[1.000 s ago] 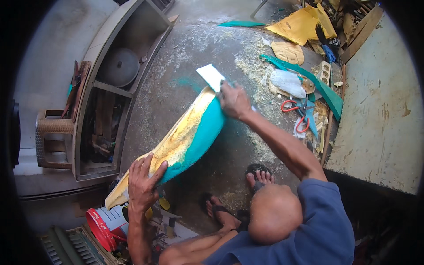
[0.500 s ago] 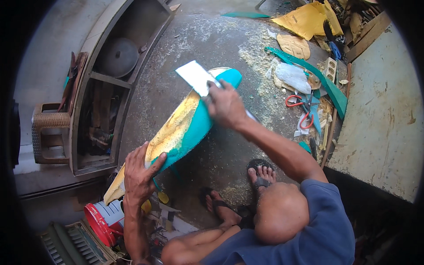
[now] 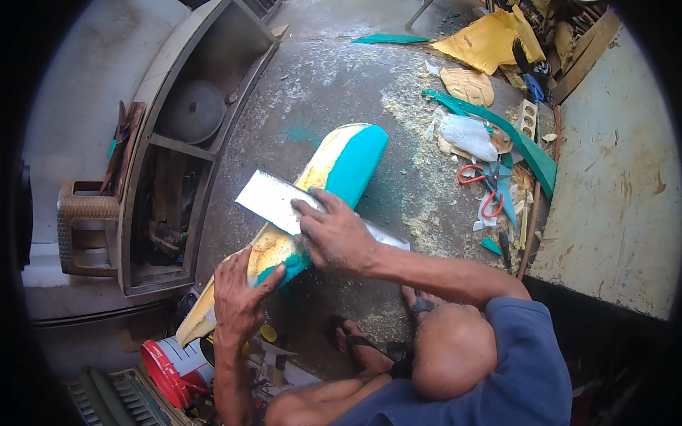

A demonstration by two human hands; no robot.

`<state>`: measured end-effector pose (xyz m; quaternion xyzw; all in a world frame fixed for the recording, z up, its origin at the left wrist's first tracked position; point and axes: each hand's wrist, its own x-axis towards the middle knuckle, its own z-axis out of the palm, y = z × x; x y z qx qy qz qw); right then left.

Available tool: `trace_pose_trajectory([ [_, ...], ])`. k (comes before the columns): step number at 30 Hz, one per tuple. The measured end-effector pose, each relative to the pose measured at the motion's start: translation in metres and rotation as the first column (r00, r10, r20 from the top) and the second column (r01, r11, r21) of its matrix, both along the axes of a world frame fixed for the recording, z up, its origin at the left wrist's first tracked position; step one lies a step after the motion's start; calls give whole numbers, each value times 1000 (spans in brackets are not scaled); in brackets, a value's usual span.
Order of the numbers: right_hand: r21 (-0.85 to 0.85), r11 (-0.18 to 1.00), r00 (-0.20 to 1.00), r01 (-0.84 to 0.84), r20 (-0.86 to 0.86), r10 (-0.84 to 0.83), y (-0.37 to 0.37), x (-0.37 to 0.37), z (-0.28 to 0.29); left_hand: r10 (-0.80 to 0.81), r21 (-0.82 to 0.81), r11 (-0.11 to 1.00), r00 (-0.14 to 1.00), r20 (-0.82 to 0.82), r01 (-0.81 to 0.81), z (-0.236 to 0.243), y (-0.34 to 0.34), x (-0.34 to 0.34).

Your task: The person shapes a foam motorcycle seat by using a large blade to shave off thin layers of foam and using a smaller knife to trim edges and cut away pieces of green fabric.

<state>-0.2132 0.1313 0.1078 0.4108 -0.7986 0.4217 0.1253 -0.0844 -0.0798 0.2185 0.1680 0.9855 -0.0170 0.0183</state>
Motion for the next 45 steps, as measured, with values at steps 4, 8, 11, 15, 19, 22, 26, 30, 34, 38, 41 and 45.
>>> trace_pose_trajectory([
  [4, 109, 958, 873, 267, 394, -288, 30, -83, -26, -22, 53, 998, 1000, -13, 23, -7, 14, -8],
  [8, -15, 995, 994, 96, 57, -95, -1, -11, -10, 4, 4, 1000, 1000, 30, -4, 1, 3, 4],
  [11, 107, 966, 923, 234, 287, -255, 33, -74, -43, -81, 42, 996, 997, -4, 81, -8, 12, 9],
  [15, 74, 964, 933, 257, 241, -268, 19, -79, -54, -40, 72, 997, 998, 43, 37, -2, 17, 1],
  [19, -63, 989, 991, 130, 17, -130, 14, -35, -31, -26, 71, 997, 999, 39, 23, 4, 9, 7],
  [22, 117, 937, 859, 329, 374, -349, 43, -112, -51, -44, 80, 996, 999, 16, 42, -5, 24, -6],
  [26, -40, 990, 978, 134, 165, -126, 1, -29, -11, 15, 56, 998, 1000, 27, -16, 9, 10, -1],
  [30, 226, 925, 753, 305, 538, -379, 54, -115, -27, -38, 109, 993, 999, 23, 36, -9, 24, 0],
  [34, -91, 992, 996, 88, 41, -84, -7, -17, -3, -3, 34, 999, 999, 32, 2, 3, 12, 0],
  [38, 54, 972, 951, 229, 202, -235, 19, -65, -27, -26, 88, 996, 1000, 8, 25, -6, 20, -4],
  [41, 99, 972, 944, 214, 233, -232, 17, -72, -31, -1, 98, 995, 1000, 6, 0, -4, 25, -7],
  [45, -22, 996, 993, 86, 78, -84, -11, -31, -18, -4, 39, 999, 1000, 5, 3, -5, 13, 11],
])
